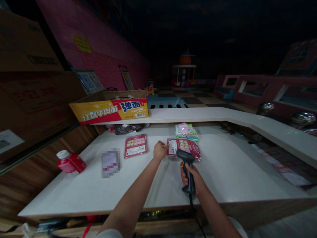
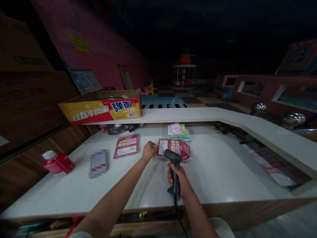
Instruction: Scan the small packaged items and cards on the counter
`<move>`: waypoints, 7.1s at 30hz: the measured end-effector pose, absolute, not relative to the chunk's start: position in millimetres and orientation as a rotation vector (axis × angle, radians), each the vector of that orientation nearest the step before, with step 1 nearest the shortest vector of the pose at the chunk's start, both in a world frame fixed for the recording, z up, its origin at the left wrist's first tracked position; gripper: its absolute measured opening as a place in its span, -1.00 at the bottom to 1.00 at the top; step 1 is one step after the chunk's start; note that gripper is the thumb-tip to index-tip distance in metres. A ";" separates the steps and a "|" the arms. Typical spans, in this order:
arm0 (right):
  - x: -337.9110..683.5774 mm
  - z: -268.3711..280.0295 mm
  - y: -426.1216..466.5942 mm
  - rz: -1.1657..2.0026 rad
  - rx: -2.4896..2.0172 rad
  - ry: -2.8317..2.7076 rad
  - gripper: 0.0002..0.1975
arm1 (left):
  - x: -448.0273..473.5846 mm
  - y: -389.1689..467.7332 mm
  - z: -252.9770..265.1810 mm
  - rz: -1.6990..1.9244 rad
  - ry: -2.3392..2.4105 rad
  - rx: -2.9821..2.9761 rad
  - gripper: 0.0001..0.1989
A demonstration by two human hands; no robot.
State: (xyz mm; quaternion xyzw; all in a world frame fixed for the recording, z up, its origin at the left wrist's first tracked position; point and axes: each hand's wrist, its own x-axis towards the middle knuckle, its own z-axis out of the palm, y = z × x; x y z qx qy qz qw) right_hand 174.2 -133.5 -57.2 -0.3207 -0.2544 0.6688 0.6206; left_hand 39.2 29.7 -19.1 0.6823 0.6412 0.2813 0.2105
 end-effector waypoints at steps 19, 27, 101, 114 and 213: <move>174.1 -51.6 -138.7 1.551 -0.703 -0.694 -0.59 | 8.7 52.5 -16.6 0.682 1.047 1.058 -0.68; 174.0 -52.9 -142.4 1.585 -0.669 -0.729 -0.60 | -18.8 33.4 -29.6 1.213 0.876 0.880 -0.64; 168.9 -57.2 -127.2 1.639 -0.756 -0.681 -0.58 | -85.0 8.7 -39.7 1.579 1.298 0.531 -0.82; 171.1 -60.6 -130.8 1.633 -0.734 -0.660 -0.64 | -85.5 -4.5 -27.4 0.780 2.099 2.272 -0.60; 114.2 13.6 -131.0 1.328 -1.198 -0.838 -0.46 | -7.0 3.8 -68.0 1.676 0.662 0.645 -0.51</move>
